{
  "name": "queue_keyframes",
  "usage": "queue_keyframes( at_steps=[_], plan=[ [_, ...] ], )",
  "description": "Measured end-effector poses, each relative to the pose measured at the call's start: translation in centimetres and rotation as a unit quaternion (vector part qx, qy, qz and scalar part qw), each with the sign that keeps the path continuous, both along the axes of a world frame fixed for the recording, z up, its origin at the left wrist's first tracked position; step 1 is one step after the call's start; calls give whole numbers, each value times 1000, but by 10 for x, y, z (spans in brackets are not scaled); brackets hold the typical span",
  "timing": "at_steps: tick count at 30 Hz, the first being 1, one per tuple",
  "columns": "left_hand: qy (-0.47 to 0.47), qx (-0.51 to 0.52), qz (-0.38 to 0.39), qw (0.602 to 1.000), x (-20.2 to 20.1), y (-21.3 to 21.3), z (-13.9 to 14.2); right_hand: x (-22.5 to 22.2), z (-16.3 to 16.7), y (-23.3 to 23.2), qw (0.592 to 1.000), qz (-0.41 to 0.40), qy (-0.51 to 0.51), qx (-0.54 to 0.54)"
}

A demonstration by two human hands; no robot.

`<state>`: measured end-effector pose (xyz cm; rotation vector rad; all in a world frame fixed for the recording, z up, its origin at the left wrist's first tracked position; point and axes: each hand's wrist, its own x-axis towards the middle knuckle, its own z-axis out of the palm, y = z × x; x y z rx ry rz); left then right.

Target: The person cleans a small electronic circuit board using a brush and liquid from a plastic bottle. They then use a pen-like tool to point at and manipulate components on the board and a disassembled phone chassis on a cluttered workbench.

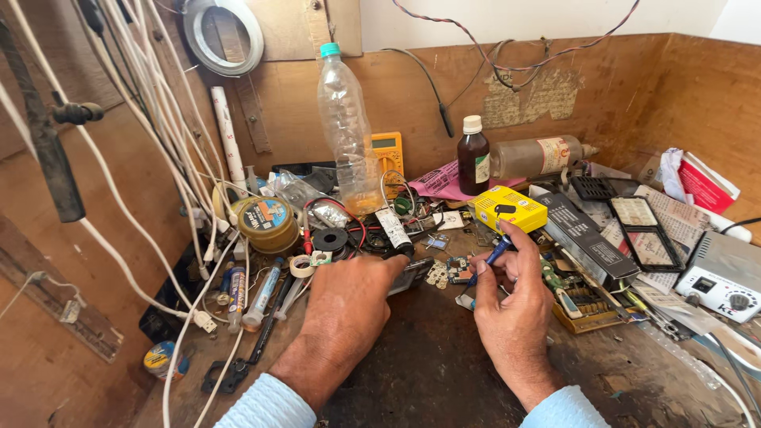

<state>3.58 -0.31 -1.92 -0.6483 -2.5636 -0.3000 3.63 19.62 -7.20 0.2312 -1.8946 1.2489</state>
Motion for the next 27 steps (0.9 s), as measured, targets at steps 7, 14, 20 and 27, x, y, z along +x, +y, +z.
queue_keyframes(
  at_steps=[7,14,20,27],
  plan=[
    [29,-22,-11,999,1,-7,-14,-1,-2,1,1000,-8,1,6],
    [116,-2,-36,993,6,-7,-24,-2,-1,0,1000,-14,-9,6],
    [74,1,-8,997,6,-8,-28,0,0,0,1000,-19,-11,14],
    [84,28,7,996,5,-8,-30,0,2,-3,1000,-14,-12,-1]
  ],
)
